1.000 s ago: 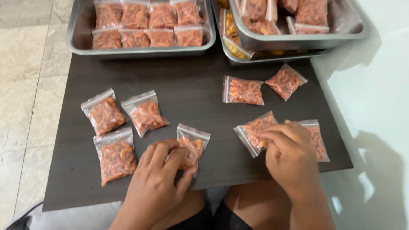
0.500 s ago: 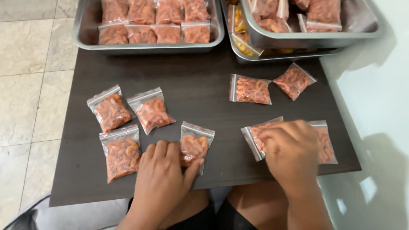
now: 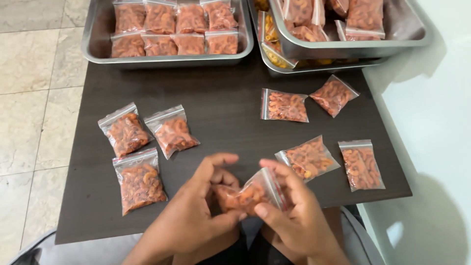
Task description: Organizing small plastic bags of dried food by arranging them neatly on a table surface.
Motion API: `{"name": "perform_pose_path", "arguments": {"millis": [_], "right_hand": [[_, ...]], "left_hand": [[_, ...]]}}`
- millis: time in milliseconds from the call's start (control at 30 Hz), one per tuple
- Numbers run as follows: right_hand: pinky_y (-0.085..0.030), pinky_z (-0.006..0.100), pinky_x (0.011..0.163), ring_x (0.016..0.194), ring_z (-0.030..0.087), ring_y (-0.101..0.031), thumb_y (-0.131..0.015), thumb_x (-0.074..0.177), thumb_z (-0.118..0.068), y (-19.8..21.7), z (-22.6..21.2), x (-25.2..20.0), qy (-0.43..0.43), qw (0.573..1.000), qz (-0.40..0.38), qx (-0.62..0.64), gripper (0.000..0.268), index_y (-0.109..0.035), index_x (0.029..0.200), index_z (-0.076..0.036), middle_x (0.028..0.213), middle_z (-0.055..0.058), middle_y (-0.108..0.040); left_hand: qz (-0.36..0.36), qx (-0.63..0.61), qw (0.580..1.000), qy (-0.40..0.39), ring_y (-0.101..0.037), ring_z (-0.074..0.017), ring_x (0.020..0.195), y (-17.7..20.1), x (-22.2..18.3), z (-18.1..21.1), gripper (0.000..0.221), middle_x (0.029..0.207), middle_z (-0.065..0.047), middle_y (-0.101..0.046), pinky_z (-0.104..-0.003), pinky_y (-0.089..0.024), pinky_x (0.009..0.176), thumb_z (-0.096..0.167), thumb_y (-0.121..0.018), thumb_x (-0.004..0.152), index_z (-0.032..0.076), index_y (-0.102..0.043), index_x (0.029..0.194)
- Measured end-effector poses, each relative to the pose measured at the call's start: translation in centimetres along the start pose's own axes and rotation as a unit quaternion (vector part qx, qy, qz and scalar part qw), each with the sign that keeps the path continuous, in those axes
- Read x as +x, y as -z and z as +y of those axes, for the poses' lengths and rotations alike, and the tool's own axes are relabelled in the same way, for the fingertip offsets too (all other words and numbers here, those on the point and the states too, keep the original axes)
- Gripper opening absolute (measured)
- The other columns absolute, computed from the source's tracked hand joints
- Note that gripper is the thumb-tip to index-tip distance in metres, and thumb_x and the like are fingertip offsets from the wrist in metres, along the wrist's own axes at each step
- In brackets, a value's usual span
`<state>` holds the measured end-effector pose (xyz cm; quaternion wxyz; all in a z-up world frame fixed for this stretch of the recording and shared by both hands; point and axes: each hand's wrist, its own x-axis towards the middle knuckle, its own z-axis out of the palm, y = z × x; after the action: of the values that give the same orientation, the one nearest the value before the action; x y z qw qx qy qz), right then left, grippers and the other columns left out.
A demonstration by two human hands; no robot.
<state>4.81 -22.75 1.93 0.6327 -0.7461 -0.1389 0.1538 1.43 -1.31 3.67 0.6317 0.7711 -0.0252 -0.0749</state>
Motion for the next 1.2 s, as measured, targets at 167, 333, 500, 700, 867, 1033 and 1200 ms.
{"name": "perform_pose_path", "arguments": {"millis": [167, 333, 500, 700, 867, 1033, 1200], "right_hand": [[-0.065, 0.034, 0.065, 0.074, 0.021, -0.074, -0.072, 0.086, 0.002, -1.6, 2.7, -0.5, -0.054, 0.972, -0.01, 0.23, 0.04, -0.058, 0.124, -0.001, 0.094, 0.017, -0.073], [-0.059, 0.038, 0.103, 0.128, 0.026, -0.061, -0.082, 0.081, -0.016, -2.6, 1.1, 0.1, 0.031, 0.984, -0.007, 0.174, 0.087, -0.031, 0.151, -0.006, 0.139, 0.019, -0.057], [-0.06, 0.03, 0.067, 0.074, 0.017, -0.07, -0.071, 0.085, 0.003, -2.5, 1.6, 0.4, -0.003, 0.985, 0.048, 0.168, 0.058, -0.049, 0.138, -0.003, 0.094, 0.012, -0.069], [-0.066, 0.033, 0.073, 0.084, 0.021, -0.077, -0.075, 0.085, 0.002, -1.6, 2.5, 0.7, 0.062, 0.977, 0.087, 0.184, 0.054, -0.047, 0.131, -0.005, 0.094, 0.013, -0.07], [-0.063, 0.037, 0.085, 0.103, 0.026, -0.073, -0.084, 0.081, -0.018, 0.4, 1.6, 1.1, -0.003, 0.957, -0.043, 0.288, 0.069, -0.046, 0.136, -0.002, 0.115, 0.023, -0.071], [-0.063, 0.035, 0.073, 0.085, 0.021, -0.076, -0.075, 0.084, 0.002, 1.3, 1.2, 1.1, -0.058, 0.981, -0.033, 0.185, 0.037, -0.066, 0.12, 0.002, 0.094, 0.013, -0.076], [-0.05, 0.022, 0.056, 0.06, 0.005, -0.056, -0.075, 0.085, -0.012, 1.2, 1.4, 1.8, 0.078, 0.99, 0.029, -0.118, 0.015, -0.065, 0.095, -0.013, 0.073, -0.004, -0.061]], "left_hand": [[0.033, -0.222, 0.973, -0.055, -0.067, -0.0143, 0.086, -0.3, 0.3, -0.8, 0.079, 0.1, -0.011, -0.069, -0.025, -0.056, 0.077, -0.006, -0.071, 0.082, 0.006, -0.031, 0.149], [0.099, -0.095, 0.99, -0.02, -0.066, -0.0073, 0.067, 0.0, 0.3, -0.1, 0.059, 0.084, -0.001, -0.072, -0.02, -0.053, 0.058, 0.003, -0.078, 0.083, 0.011, -0.05, 0.134], [0.05, -0.036, 0.998, 0.008, -0.079, -0.0134, 0.096, -1.0, 0.7, 0.7, 0.087, 0.113, -0.007, -0.078, -0.023, -0.061, 0.086, 0.005, -0.073, 0.078, 0.014, -0.03, 0.153], [0.045, -0.11, 0.991, 0.068, -0.077, -0.0073, 0.075, -1.9, 1.5, -0.5, 0.013, 0.085, -0.003, -0.082, -0.022, -0.063, 0.067, 0.015, -0.078, 0.088, 0.005, -0.073, 0.096], [0.053, -0.105, 0.992, 0.048, -0.076, -0.0087, 0.071, -1.5, 1.7, -0.4, 0.014, 0.082, -0.004, -0.081, -0.022, -0.063, 0.063, 0.017, -0.071, 0.093, 0.004, -0.075, 0.098], [0.025, -0.019, 0.996, 0.079, -0.057, -0.0039, 0.062, -1.2, 1.7, 0.5, 0.015, 0.069, 0.003, -0.071, -0.024, -0.048, 0.055, 0.021, -0.073, 0.096, 0.009, -0.076, 0.086], [0.074, 0.118, 0.981, -0.138, -0.069, -0.016, 0.08, -1.3, 1.9, -0.4, 0.007, 0.09, 0.0, -0.071, -0.029, -0.052, 0.073, 0.019, -0.067, 0.093, 0.014, -0.069, 0.098]]}}
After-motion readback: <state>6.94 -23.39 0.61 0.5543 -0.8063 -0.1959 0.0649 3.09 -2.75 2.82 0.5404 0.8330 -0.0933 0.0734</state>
